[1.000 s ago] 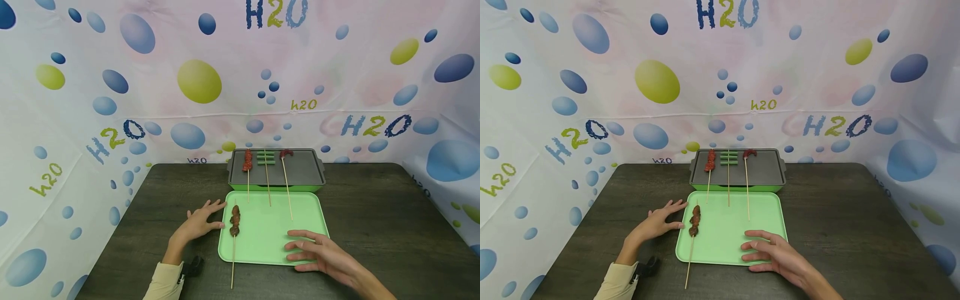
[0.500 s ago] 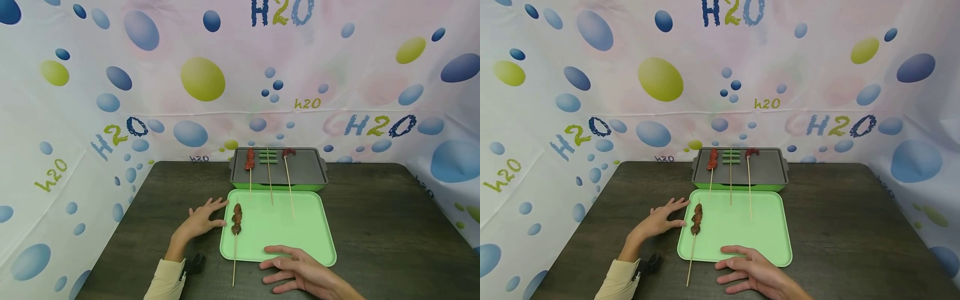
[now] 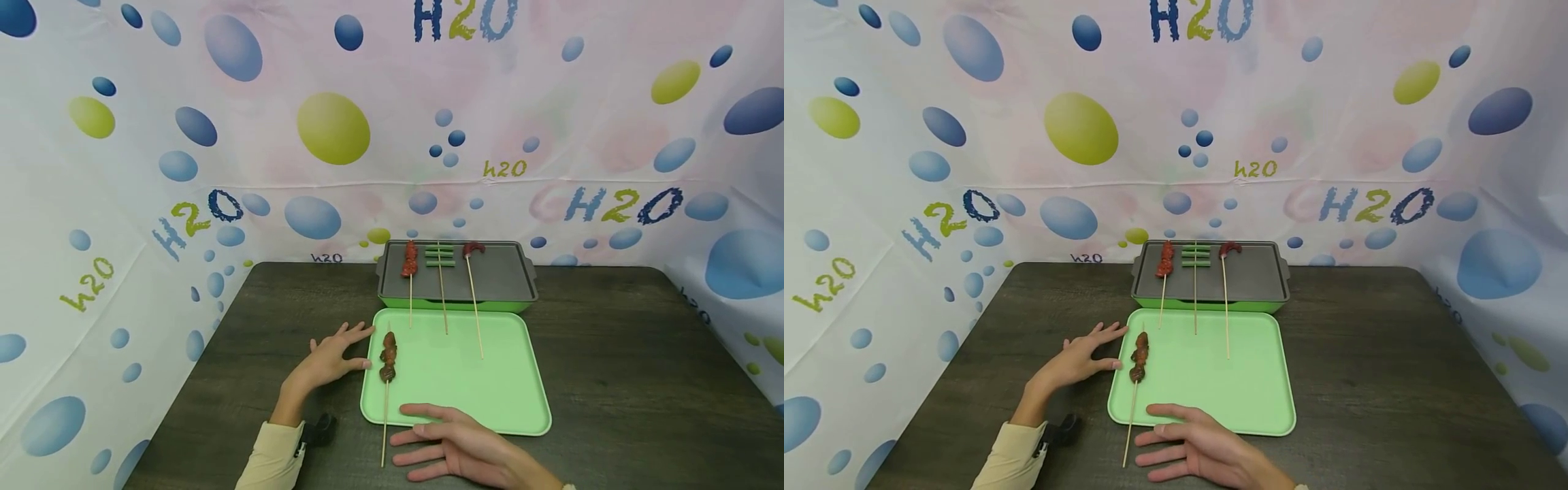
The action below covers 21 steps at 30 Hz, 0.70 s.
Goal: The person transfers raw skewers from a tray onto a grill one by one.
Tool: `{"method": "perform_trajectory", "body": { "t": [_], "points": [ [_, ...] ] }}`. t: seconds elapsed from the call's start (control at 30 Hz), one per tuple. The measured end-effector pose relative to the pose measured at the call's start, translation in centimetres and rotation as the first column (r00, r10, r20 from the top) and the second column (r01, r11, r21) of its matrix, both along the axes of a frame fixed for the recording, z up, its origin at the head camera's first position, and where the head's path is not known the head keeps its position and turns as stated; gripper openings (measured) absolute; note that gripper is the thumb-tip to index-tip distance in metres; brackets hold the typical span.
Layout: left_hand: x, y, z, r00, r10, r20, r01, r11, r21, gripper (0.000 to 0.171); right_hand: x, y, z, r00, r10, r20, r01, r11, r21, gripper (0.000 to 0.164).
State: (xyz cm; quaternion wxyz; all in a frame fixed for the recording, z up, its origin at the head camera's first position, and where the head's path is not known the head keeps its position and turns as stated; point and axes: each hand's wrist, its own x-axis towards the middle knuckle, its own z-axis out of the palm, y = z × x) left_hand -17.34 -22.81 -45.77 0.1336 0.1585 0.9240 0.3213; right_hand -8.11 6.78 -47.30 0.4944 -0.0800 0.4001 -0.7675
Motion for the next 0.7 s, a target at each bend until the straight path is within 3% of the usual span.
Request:
{"method": "perform_trajectory", "body": {
  "t": [0.4, 0.53, 0.7],
  "points": [
    [0.1, 0.0, 0.0, 1.000, -0.002, -0.003, 0.002, 1.000, -0.003, 0.069, -0.1, -2.2, 0.0, 0.998, -0.021, 0.058, 0.026, 0.996, -0.088, 0.065],
    [0.0, 0.0, 0.1, 1.000, -0.001, -0.008, 0.001, 1.000, -0.006, 0.069, -0.1, -2.8, 0.3, 0.994, -0.100, 0.039, 0.102, 0.993, -0.063, 0.067],
    [0.0, 0.0, 0.1, 1.000, -0.001, -0.005, 0.001, 1.000, -0.009, 0.070, -0.1, -3.4, 0.4, 0.973, -0.224, -0.047, 0.227, 0.972, 0.062, 0.063]
  ]
}}
